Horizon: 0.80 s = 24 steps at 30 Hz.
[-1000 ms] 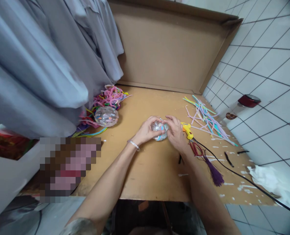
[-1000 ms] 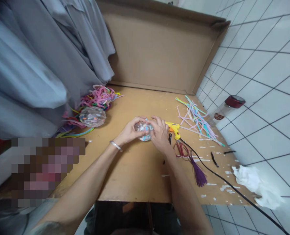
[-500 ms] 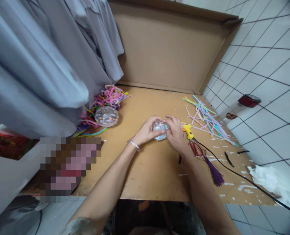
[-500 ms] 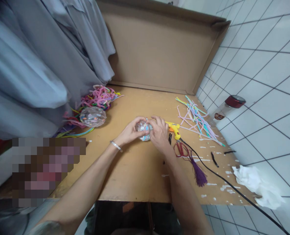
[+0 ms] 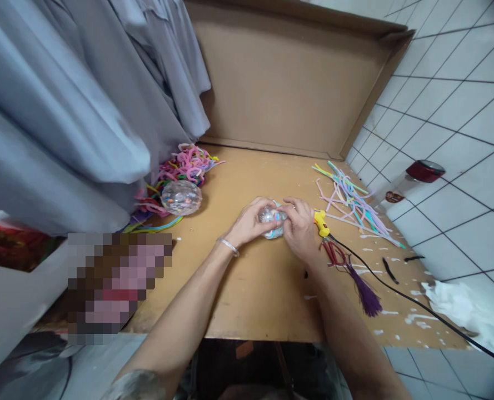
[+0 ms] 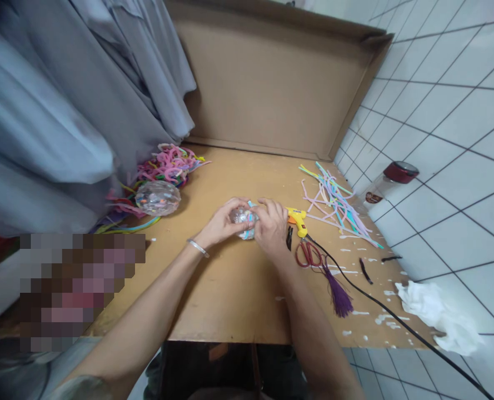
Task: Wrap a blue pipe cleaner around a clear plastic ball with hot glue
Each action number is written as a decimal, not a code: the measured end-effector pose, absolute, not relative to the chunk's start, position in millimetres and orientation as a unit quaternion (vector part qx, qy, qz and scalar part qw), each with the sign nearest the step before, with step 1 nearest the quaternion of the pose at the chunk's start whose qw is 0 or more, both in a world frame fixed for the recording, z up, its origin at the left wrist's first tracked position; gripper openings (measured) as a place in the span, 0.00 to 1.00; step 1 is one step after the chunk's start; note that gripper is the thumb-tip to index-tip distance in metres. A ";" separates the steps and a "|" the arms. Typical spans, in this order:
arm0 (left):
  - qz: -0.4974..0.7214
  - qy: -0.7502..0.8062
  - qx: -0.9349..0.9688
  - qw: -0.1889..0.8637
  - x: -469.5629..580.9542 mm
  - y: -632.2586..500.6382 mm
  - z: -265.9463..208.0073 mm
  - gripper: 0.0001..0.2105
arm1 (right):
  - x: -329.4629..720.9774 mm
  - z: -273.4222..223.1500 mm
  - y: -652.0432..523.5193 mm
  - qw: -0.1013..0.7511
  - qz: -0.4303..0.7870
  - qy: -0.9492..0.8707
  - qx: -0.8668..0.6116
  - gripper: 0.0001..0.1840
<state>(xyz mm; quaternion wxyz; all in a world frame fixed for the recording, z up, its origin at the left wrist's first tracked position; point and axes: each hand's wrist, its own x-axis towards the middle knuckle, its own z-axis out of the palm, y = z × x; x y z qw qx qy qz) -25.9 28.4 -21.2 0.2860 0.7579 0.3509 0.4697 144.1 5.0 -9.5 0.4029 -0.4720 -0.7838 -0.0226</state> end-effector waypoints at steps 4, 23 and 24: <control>0.460 0.358 0.768 0.265 -27.5 27.8 -20.6 0.17 | 142.2 -11.1 3.1 0.419 -0.025 -0.775 -0.473 0.19; 0.430 0.380 0.786 0.228 -31.1 27.3 -18.1 0.19 | 148.6 -26.0 19.2 0.535 0.266 -0.642 -0.481 0.09; 0.429 0.379 0.786 0.231 -31.2 27.6 -18.6 0.20 | 148.7 -27.1 20.4 0.538 0.265 -0.639 -0.481 0.09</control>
